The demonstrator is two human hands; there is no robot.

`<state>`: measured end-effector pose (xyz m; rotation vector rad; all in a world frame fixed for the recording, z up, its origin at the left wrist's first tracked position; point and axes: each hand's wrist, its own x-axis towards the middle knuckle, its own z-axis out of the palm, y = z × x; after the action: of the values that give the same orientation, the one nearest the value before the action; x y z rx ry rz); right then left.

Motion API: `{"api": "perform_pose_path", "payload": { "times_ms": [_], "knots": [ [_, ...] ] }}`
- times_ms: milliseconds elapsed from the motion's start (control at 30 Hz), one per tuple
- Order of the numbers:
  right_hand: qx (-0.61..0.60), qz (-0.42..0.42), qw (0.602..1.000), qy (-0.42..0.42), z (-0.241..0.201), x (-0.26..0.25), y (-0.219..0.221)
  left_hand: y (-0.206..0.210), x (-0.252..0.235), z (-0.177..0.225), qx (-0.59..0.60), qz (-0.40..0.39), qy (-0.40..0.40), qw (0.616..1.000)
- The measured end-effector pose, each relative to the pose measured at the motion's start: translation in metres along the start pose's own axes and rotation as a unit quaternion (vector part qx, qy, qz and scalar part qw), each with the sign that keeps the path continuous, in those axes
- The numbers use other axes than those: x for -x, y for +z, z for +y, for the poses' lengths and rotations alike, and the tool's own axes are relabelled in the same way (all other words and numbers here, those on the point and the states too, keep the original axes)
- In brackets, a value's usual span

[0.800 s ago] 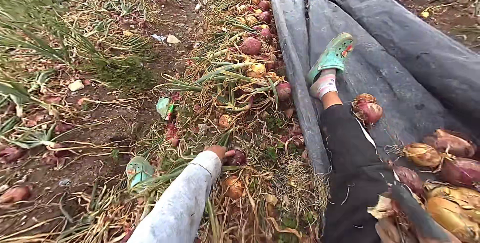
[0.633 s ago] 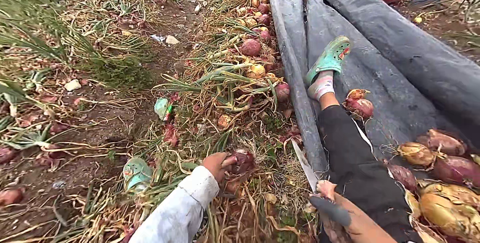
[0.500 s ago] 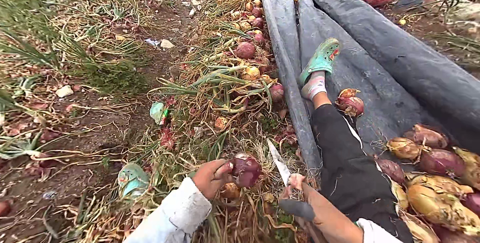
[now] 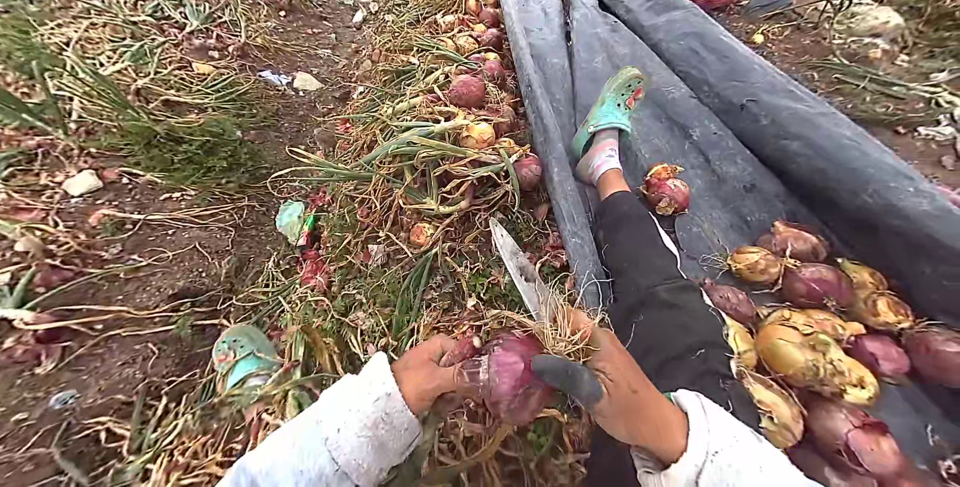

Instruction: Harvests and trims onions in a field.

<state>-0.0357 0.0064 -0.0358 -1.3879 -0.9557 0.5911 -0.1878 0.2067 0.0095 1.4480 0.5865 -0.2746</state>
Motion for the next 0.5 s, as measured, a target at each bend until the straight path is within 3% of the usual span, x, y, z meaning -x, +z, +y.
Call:
{"api": "perform_pose_path", "payload": {
  "times_ms": [100, 233, 333, 500],
  "knots": [
    [-0.076, -0.006, 0.995, 0.061, 0.002, 0.008, 0.005, -0.001, -0.008, -0.014, -0.089, 0.055, 0.100, 0.990],
    [-0.178, 0.019, 0.967, 0.181, 0.000, 0.015, 0.010, 0.004, -0.013, -0.030, -0.223, 0.125, 0.237, 0.937],
    [-0.209, 0.033, 0.940, 0.267, 0.001, 0.015, 0.011, 0.011, -0.012, -0.038, -0.341, 0.190, 0.312, 0.867],
    [-0.235, 0.055, 0.900, 0.363, 0.012, 0.017, 0.016, 0.023, -0.014, -0.046, -0.514, 0.316, 0.367, 0.708]
  ]
}}
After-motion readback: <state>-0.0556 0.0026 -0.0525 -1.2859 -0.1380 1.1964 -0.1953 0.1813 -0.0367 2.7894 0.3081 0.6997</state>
